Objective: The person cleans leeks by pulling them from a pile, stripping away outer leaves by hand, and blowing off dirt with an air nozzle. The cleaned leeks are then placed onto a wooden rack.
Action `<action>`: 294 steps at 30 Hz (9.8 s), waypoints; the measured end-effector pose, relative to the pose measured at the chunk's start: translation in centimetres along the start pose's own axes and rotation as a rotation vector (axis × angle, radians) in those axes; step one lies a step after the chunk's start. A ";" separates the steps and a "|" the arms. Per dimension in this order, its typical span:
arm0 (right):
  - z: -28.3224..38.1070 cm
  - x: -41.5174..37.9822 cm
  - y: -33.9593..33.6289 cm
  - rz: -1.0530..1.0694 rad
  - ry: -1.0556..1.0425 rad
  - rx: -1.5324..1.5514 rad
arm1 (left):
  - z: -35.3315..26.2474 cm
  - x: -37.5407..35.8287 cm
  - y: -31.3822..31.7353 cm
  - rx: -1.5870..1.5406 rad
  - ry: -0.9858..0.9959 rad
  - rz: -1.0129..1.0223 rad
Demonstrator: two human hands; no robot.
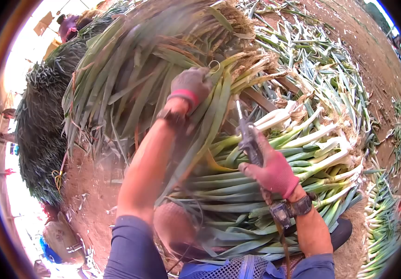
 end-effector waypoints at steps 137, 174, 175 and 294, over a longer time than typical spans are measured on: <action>-0.2 15.7 -2.8 -0.100 -0.122 -0.346 | 1.1 -7.7 7.0 -0.266 -0.403 0.358; 3.1 3.1 2.8 0.171 0.086 -0.263 | 2.3 -11.1 5.6 -0.436 -0.509 0.145; 2.2 3.2 3.4 0.172 0.086 -0.263 | 2.6 -11.1 5.5 -0.417 -0.529 0.119; -0.7 5.8 -2.7 0.109 -0.135 -0.257 | -1.7 -8.5 10.7 -0.413 -0.026 0.578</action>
Point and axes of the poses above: each hand's wrist, its own x-axis towards the middle knuckle, its own y-axis out of the palm, z = x × y, the point moved 6 cm from there along x, towards the middle knuckle, and after that the axes turned 1 degree about -x, right-handed, at the moved point
